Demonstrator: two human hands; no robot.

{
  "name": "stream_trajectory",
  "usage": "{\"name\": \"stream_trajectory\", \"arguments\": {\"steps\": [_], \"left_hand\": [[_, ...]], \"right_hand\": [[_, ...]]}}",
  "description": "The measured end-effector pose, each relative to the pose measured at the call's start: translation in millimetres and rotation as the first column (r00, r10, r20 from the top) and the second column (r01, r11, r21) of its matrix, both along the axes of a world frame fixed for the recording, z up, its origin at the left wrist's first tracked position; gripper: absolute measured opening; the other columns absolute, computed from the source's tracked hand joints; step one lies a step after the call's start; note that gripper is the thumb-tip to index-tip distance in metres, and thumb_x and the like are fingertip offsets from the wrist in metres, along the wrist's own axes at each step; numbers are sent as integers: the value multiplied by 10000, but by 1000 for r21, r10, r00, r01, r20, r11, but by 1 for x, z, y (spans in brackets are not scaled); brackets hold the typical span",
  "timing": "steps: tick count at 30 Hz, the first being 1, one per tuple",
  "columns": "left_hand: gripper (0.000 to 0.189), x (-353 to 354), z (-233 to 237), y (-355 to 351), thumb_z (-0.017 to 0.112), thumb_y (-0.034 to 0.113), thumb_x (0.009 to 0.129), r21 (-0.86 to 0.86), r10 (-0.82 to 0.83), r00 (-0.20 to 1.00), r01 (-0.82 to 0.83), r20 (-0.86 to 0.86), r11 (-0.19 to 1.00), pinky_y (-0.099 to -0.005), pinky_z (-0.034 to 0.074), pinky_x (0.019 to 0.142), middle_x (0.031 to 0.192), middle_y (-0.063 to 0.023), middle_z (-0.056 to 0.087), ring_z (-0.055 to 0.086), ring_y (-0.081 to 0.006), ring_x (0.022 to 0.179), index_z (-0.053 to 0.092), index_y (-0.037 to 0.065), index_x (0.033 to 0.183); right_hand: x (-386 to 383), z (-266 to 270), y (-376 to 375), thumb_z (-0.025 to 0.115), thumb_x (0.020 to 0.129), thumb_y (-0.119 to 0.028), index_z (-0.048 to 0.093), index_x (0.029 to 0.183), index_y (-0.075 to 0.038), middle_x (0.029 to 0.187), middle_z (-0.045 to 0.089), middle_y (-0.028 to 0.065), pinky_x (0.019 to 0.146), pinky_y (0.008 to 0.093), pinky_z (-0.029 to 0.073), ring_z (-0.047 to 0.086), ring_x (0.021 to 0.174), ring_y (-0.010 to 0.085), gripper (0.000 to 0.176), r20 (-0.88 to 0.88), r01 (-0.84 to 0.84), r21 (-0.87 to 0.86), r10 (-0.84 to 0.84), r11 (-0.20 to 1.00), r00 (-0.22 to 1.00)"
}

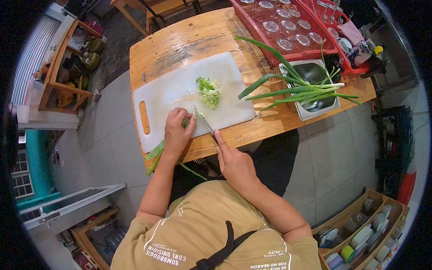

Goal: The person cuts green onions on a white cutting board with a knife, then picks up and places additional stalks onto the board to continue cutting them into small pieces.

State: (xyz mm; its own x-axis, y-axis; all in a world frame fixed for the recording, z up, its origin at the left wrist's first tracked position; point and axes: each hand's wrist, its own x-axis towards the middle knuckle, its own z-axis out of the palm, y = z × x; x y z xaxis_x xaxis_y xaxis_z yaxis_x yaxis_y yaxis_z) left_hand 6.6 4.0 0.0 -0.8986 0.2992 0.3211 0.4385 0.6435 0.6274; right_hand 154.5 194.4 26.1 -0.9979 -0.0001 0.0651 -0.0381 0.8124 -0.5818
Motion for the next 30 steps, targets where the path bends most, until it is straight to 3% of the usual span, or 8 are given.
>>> {"name": "stream_trajectory", "arguments": {"steps": [8, 16, 22, 30], "left_hand": [[101, 3, 8, 0, 775, 78, 923, -33, -10, 1000, 10, -10, 999, -464, 512, 929, 1038, -105, 674, 643, -341, 1015, 723, 46, 1003], [265, 6, 28, -5, 738, 8, 922, -124, -100, 990, 88, -99, 988, -466, 506, 1011, 1131, -124, 677, 656, -337, 1119, 770, 69, 1178], [391, -2, 31, -4, 741, -33, 813, -203, -228, 968, 203, -107, 958, -465, 477, 1056, 1173, -108, 660, 625, -314, 1177, 800, 123, 1166], [341, -19, 34, 0, 708, -49, 835, -265, -263, 962, 235, -74, 935, -462, 471, 1033, 1115, -94, 651, 628, -307, 1139, 808, 123, 1112]], "right_hand": [[-7, -5, 4, 666, 1095, -216, 499, 1681, -190, 756, 644, 127, 586, 459, 585, 672, 606, 330, 610, -80, 3, -15, -4, 1000, 997], [-7, -3, 5, 702, 1069, -212, 537, 1665, -234, 807, 571, 110, 589, 440, 578, 655, 617, 308, 619, -107, 13, 5, -12, 1000, 994], [-1, -1, 7, 714, 1064, -208, 555, 1652, -221, 823, 569, 113, 587, 434, 570, 657, 623, 305, 609, -108, 16, 7, -15, 1000, 994], [2, 4, 12, 721, 1063, -206, 568, 1641, -204, 802, 569, 108, 580, 428, 567, 655, 610, 296, 598, -112, -4, 13, 5, 1000, 994]]}}
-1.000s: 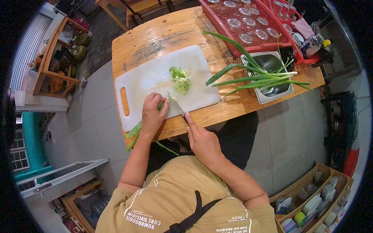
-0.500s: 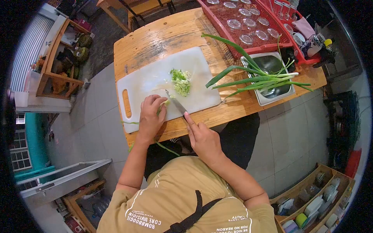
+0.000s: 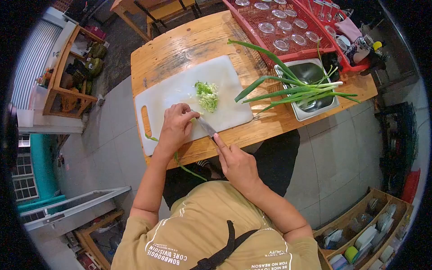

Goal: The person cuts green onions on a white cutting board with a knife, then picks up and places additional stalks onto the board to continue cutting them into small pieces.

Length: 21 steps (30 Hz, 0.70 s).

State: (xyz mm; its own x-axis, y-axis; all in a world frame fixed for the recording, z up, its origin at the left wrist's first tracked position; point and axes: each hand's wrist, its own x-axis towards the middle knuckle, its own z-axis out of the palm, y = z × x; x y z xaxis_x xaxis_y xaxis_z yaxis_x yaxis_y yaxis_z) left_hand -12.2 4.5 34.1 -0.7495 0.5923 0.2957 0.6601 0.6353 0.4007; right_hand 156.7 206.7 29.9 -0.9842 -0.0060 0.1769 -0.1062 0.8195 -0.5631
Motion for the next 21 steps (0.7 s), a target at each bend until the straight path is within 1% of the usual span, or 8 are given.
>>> {"name": "stream_trajectory", "arguments": {"steps": [2, 4, 5, 10, 12, 16, 19, 21], "left_hand": [[320, -3, -2, 0, 702, -47, 841, -9, -6, 1000, 6, 14, 1000, -457, 471, 1023, 1110, -88, 653, 630, -300, 1135, 810, 120, 1092], [263, -5, -3, -1, 757, -5, 853, -33, -1, 1000, 1, 17, 999, -450, 459, 1019, 1083, -67, 664, 635, -277, 1139, 811, 125, 1074], [263, -5, -5, -2, 757, -5, 853, -32, 2, 1000, -1, 17, 999, -450, 459, 1019, 1083, -67, 664, 635, -277, 1139, 811, 125, 1074], [258, -7, -6, -5, 700, -29, 864, 81, -5, 1000, 6, -11, 997, -446, 474, 1023, 1087, -86, 700, 662, -294, 1105, 791, 91, 1073], [220, -7, -7, -7, 713, -4, 883, 95, 17, 1000, -17, 2, 995, -448, 474, 1028, 1105, -85, 708, 666, -292, 1113, 782, 84, 1072], [148, -4, -13, -5, 773, 102, 930, 99, 97, 995, -93, -31, 991, -461, 463, 1046, 1124, -77, 723, 677, -286, 1122, 763, 79, 1076], [109, -5, -18, -1, 813, 157, 920, 96, 135, 987, -127, -91, 987, -444, 440, 1002, 1058, -47, 717, 666, -257, 1073, 773, 104, 1007], [98, -4, -18, 0, 820, 164, 917, 95, 132, 988, -124, -75, 988, -443, 434, 996, 1042, -40, 715, 664, -252, 1058, 777, 109, 985]], "right_hand": [[2, 3, 2, 719, 1063, -200, 576, 1634, -200, 794, 585, 112, 581, 428, 566, 659, 614, 303, 588, -1, -4, -17, 4, 1000, 1000], [6, 8, 5, 716, 1064, -194, 584, 1627, -195, 785, 601, 116, 582, 428, 565, 663, 617, 309, 578, -2, -8, -32, 8, 999, 1000], [8, 11, 7, 712, 1065, -192, 590, 1619, -189, 783, 624, 126, 589, 436, 566, 672, 632, 321, 567, 11, -6, -97, 8, 995, 1000], [23, 18, 20, 690, 1082, -199, 604, 1597, -165, 759, 675, 162, 621, 480, 559, 695, 669, 365, 523, 66, 11, -242, 5, 970, 998], [26, 23, 23, 670, 1102, -214, 597, 1595, -155, 745, 685, 190, 640, 514, 547, 696, 667, 404, 502, 197, 75, -333, -8, 940, 980], [27, 18, 21, 642, 1120, -228, 586, 1597, -135, 742, 692, 213, 648, 527, 539, 699, 672, 432, 488, 165, 111, -357, -55, 927, 985], [23, 18, 15, 619, 1130, -239, 577, 1598, -116, 762, 704, 230, 654, 527, 545, 709, 686, 441, 485, 198, 138, -333, -74, 933, 977], [19, 22, 12, 604, 1136, -249, 579, 1592, -102, 758, 706, 237, 656, 529, 550, 720, 694, 440, 480, 291, 173, -298, -83, 939, 953]]}}
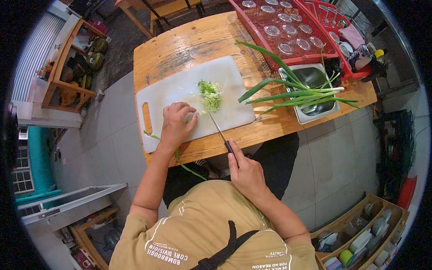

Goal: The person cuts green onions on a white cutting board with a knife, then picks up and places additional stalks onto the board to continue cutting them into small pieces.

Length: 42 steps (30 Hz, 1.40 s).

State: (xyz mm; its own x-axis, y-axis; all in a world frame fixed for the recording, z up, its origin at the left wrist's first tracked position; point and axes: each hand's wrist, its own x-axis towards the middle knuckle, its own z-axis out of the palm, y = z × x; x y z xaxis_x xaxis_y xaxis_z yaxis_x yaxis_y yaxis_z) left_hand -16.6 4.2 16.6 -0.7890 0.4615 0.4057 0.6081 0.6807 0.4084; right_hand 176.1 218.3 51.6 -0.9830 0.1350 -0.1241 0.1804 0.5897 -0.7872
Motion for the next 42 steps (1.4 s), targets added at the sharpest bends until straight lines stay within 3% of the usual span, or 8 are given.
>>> {"name": "stream_trajectory", "arguments": {"steps": [11, 22, 29, 34, 36, 42], "left_hand": [[85, 5, -3, 4, 854, 165, 891, 1, 6, 1000, -6, 6, 1000, -455, 421, 1010, 1012, -36, 703, 656, -246, 1050, 793, 116, 926], [240, 4, 2, 8, 825, 154, 909, -55, -25, 996, 30, 82, 998, -463, 417, 1078, 1090, -67, 694, 646, -264, 1119, 815, 126, 1147], [181, 1, -2, 10, 826, 152, 905, -71, -42, 993, 50, 107, 996, -458, 424, 1060, 1065, -61, 690, 647, -262, 1090, 813, 124, 1084], [114, 4, -9, 13, 838, 125, 872, -12, -16, 999, 16, 27, 1000, -457, 424, 1008, 1011, -40, 675, 644, -255, 1049, 790, 137, 975], [113, 7, -11, 14, 836, 128, 872, -6, -2, 1000, 3, 20, 1000, -455, 422, 1003, 1010, -41, 676, 644, -255, 1047, 789, 134, 974], [116, 16, -10, 20, 821, 142, 879, -26, 76, 996, -75, 36, 997, -452, 425, 1023, 1037, -54, 701, 654, -267, 1085, 793, 116, 989]], "right_hand": [[-1, -1, 0, 618, 1126, -239, 597, 1575, -96, 766, 711, 239, 661, 530, 558, 724, 702, 445, 471, -41, -5, -17, 4, 1000, 999], [-5, 0, -2, 609, 1134, -248, 598, 1573, -98, 746, 693, 252, 666, 527, 556, 720, 708, 454, 464, 9, 10, -27, -9, 1000, 1000], [-6, 1, 3, 607, 1137, -245, 601, 1568, -92, 766, 699, 261, 670, 523, 551, 722, 718, 459, 458, 3, 31, -66, -31, 997, 1000], [-4, -8, 0, 616, 1130, -230, 583, 1585, -92, 774, 703, 252, 660, 523, 550, 720, 709, 449, 477, -47, 21, -75, -24, 997, 999], [-5, -8, -4, 621, 1125, -220, 566, 1603, -98, 776, 706, 230, 644, 524, 551, 711, 687, 435, 496, -92, -20, 29, 22, 999, 995], [-5, -16, -13, 622, 1123, -212, 541, 1633, -117, 774, 712, 188, 603, 503, 554, 698, 642, 399, 526, -184, -31, 99, 49, 995, 982]]}}
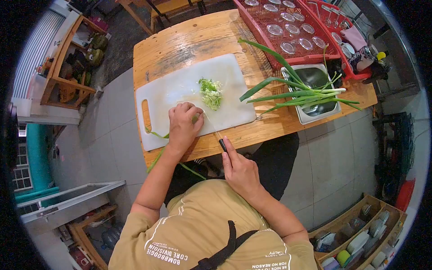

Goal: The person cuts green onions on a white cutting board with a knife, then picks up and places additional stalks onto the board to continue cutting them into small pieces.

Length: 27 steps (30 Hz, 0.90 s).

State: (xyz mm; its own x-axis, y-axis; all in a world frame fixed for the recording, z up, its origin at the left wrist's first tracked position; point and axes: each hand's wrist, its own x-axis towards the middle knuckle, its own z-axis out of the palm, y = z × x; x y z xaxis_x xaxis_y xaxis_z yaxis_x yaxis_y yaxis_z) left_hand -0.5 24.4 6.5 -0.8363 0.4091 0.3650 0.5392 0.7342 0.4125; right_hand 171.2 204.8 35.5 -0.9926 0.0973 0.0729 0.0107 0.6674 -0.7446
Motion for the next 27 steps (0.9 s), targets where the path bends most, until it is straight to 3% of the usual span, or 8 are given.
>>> {"name": "stream_trajectory", "arguments": {"steps": [10, 12, 15, 21, 27], "left_hand": [[107, 3, 1, 5, 817, 146, 874, 6, 52, 998, -53, 19, 999, -454, 428, 1029, 1066, -55, 713, 649, -277, 1098, 789, 105, 968], [108, 3, 1, 5, 817, 148, 874, 8, 61, 998, -62, 30, 998, -454, 429, 1028, 1067, -54, 714, 648, -278, 1101, 789, 103, 968], [85, 4, -1, 7, 815, 151, 878, 25, 66, 997, -67, 25, 997, -454, 427, 1015, 1050, -45, 708, 643, -272, 1089, 780, 106, 940], [81, 4, 1, 3, 813, 163, 895, 35, 86, 996, -87, 37, 996, -450, 428, 1010, 1049, -43, 713, 644, -274, 1081, 784, 101, 937], [95, 5, -1, 5, 814, 176, 905, 48, 92, 993, -95, 71, 994, -449, 435, 1016, 1063, -57, 728, 654, -284, 1080, 806, 92, 949]], "right_hand": [[0, -5, -2, 636, 1102, -193, 483, 1682, -135, 716, 676, 136, 581, 488, 557, 681, 600, 355, 603, 47, -64, 133, 59, 989, 997], [0, -7, -5, 656, 1081, -182, 459, 1698, -135, 704, 677, 123, 564, 478, 560, 681, 584, 334, 649, 61, -78, 249, 65, 965, 996], [-11, -16, -10, 664, 1068, -177, 438, 1711, -139, 687, 673, 112, 545, 471, 562, 677, 566, 319, 683, -51, -50, 254, 65, 966, 997], [7, -2, 0, 658, 1069, -194, 428, 1716, -146, 676, 666, 108, 543, 463, 574, 676, 558, 320, 688, 58, -92, 313, 77, 945, 995], [-16, -16, -5, 658, 1069, -205, 429, 1716, -156, 694, 686, 110, 545, 466, 573, 680, 561, 319, 688, 0, -77, 321, 81, 944, 997]]}}
